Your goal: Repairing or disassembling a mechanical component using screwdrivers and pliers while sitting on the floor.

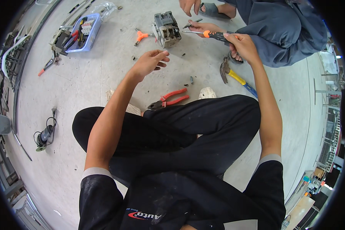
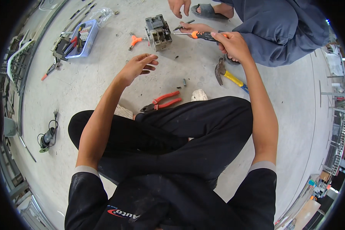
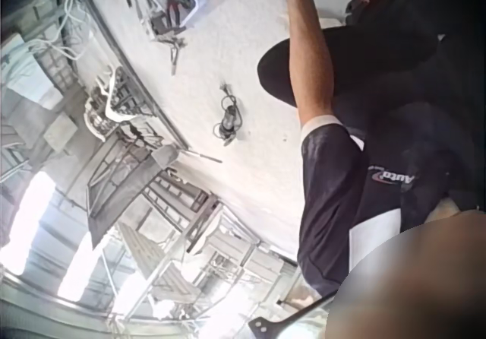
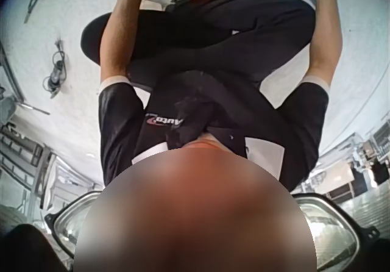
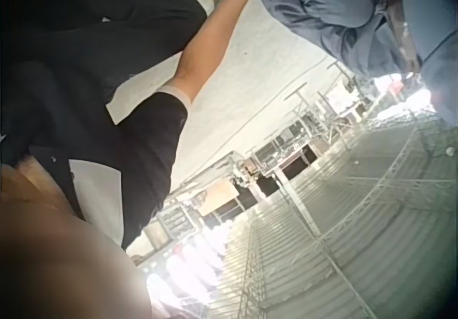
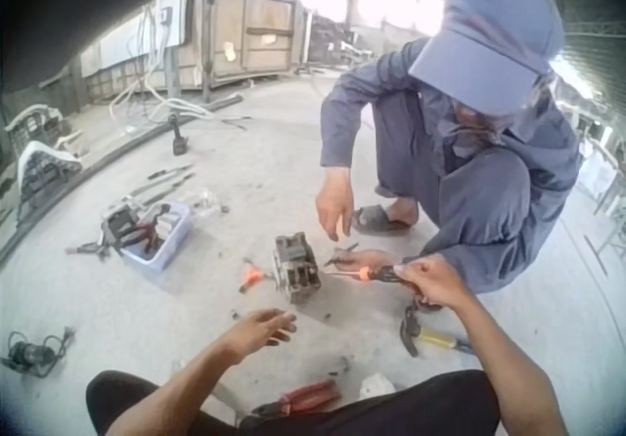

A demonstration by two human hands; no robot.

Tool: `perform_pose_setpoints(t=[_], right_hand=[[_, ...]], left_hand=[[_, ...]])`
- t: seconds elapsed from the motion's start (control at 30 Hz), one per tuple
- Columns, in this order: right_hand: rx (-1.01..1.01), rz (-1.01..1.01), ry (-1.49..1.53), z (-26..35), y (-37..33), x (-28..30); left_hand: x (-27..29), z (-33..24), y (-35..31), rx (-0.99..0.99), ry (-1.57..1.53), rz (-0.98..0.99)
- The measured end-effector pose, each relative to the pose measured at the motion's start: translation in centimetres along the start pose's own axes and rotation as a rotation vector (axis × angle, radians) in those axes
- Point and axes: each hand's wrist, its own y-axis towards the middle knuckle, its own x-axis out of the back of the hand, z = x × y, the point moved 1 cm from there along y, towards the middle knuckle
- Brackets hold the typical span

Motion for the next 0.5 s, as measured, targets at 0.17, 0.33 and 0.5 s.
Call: perform_pose_setpoints(t=[0.17, 0.33, 0.5], right_hand=[[0.115, 0.015, 0.01, 0.3, -0.4, -1.4], [0.129, 0.051, 0.091, -1.0, 0.8, -2.7], [0.084, 0.051, 0.109, -1.1, 1.0, -3.0]], left_hand=[[0.0, 0.1, 0.0, -0.015, 0.031, -0.012], [-0.2, 0.1, 0.0, -0.02, 0.065, -0.012], [-0.1, 0.4, 0.2, -0.073, 0.12, -0.041]])
